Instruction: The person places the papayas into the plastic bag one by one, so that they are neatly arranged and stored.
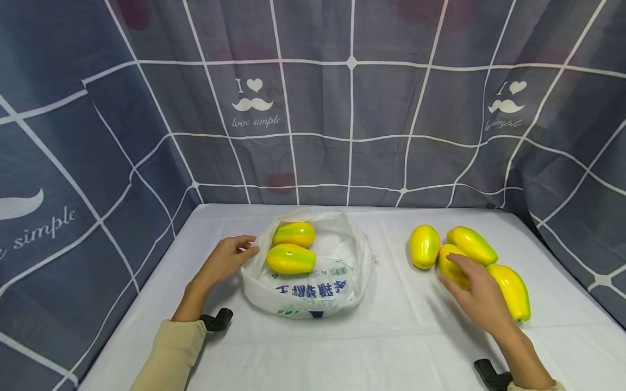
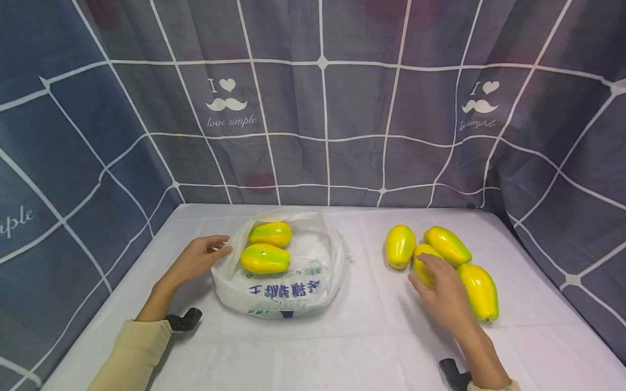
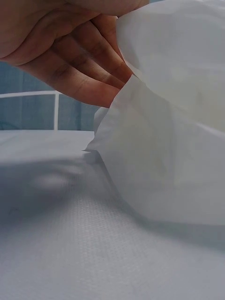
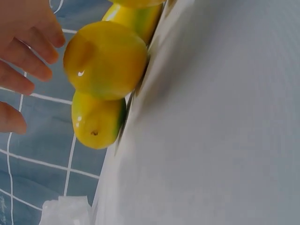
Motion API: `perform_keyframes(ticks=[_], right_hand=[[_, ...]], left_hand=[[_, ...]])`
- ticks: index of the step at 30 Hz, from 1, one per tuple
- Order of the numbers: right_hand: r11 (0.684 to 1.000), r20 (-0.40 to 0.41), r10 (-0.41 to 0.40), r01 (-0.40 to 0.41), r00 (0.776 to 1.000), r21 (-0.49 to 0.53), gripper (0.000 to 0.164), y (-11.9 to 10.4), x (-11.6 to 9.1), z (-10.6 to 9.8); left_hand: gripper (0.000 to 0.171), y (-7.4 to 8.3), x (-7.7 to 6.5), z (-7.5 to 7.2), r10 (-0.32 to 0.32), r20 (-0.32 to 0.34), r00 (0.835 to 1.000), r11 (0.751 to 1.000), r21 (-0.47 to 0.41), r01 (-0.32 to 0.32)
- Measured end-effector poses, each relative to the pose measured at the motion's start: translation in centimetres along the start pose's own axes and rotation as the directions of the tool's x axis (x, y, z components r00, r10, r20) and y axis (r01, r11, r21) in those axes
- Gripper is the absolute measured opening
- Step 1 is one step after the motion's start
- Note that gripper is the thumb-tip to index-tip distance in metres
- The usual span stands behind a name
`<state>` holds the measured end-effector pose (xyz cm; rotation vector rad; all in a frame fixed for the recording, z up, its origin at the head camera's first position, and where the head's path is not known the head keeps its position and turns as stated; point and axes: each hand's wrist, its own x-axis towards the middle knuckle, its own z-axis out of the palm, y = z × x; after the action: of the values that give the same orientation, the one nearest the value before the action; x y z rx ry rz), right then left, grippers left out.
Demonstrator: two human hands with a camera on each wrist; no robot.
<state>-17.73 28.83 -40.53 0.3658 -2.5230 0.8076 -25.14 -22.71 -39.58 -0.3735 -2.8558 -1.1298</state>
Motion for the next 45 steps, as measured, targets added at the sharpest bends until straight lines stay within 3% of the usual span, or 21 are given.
perform_keyframes(ticks=[11,17,26,31,38,45], right_hand=[[0.996,0.007,0.090,-0.090,0.996,-0.020,0.051,1.5,0.6,-0.9],[0.991,0.059,0.124,-0.121,0.991,-0.055,0.055,2.4,1.2,-0.9],[0.994,0.102,0.104,-0.100,0.989,-0.044,0.037,2.9,1.0,-0.8],[0.996,0.101,0.091,-0.093,0.991,0.017,0.038,2.8,0.8,-0.9],[0.994,0.121,0.097,-0.103,0.988,0.042,0.033,2.7,0.5,-0.8],[0.997,0.131,0.042,-0.051,0.990,0.062,0.033,2.6,0.6,-0.7]], left_hand=[[0.044,0.2,0.2,0.0,-0.002,0.003,1.000,1.000,-0.004,0.002],[0.044,0.0,0.1,0.1,-0.008,-0.004,1.000,1.000,0.001,0.008],[0.046,-0.2,0.0,0.0,-0.016,-0.004,1.000,1.000,0.002,0.016],[0.047,0.0,0.1,0.0,-0.042,0.007,0.999,0.999,0.000,0.042],[0.046,0.0,0.1,0.0,-0.027,0.014,1.000,1.000,0.002,0.027],[0.046,0.2,0.1,0.0,-0.041,0.027,0.999,0.999,0.000,0.041]])
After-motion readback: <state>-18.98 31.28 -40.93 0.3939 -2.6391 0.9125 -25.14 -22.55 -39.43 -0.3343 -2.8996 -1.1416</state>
